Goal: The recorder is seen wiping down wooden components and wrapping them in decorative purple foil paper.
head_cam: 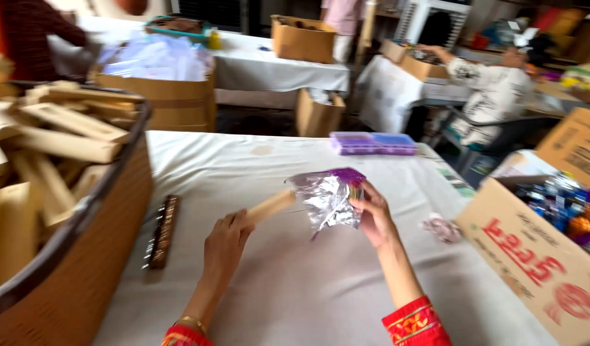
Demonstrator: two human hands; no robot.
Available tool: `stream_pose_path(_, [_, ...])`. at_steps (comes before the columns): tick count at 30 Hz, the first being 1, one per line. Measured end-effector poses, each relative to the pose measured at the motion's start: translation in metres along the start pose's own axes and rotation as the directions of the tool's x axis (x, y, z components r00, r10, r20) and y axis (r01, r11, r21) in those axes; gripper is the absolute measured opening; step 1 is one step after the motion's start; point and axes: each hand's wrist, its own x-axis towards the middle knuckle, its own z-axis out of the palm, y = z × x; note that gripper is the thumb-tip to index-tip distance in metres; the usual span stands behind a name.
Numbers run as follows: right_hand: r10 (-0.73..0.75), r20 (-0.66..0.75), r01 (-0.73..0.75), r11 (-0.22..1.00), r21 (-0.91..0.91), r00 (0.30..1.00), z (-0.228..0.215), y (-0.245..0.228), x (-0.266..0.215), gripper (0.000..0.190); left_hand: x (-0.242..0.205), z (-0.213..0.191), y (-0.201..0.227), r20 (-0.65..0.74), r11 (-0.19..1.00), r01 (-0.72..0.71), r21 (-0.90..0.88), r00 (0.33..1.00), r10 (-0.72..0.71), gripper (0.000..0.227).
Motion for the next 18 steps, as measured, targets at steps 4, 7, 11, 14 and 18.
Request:
stream_pose_path(4, [0.222, -0.218, -0.201, 0.973, 0.112, 0.950, -0.001, 0.064, -0.002, 0.075, 0.015, -0.025, -0.010, -0.131, 0.988, 0.147, -0.040, 0.980, -0.151, 0.044])
stream_pose_path(7, [0.415, -0.089, -0.424, 0.894, -0.146, 0.906, -0.022, 0.094, -0.012, 0.073, 0.018, -0.035, -0.002, -0.205, 0.945, 0.224, -0.237, 0.940, -0.274, 0.045])
stream_pose_path(11, [0.321, -0.135, -0.316, 0.623, -0.715, 0.938, -0.027, 0.107, -0.015, 0.074, 0.016, -0.031, 0.021, -0.254, 0.784, 0.145, -0.604, 0.897, -0.362, 0.046])
stream_pose_path(14, [0.185, -0.026, -0.110, 0.458, -0.882, 0.982, -0.016, 0.108, -0.016, 0.065, 0.008, -0.029, 0.046, -0.234, 0.729, 0.065, -0.681, 0.925, -0.300, 0.048])
stream_pose_path(18, [0.207, -0.106, -0.154, 0.230, -0.961, 0.973, 0.023, 0.082, -0.023, 0.070, -0.010, -0.026, 0.080, -0.243, 0.718, -0.143, -0.681, 0.969, -0.038, 0.049])
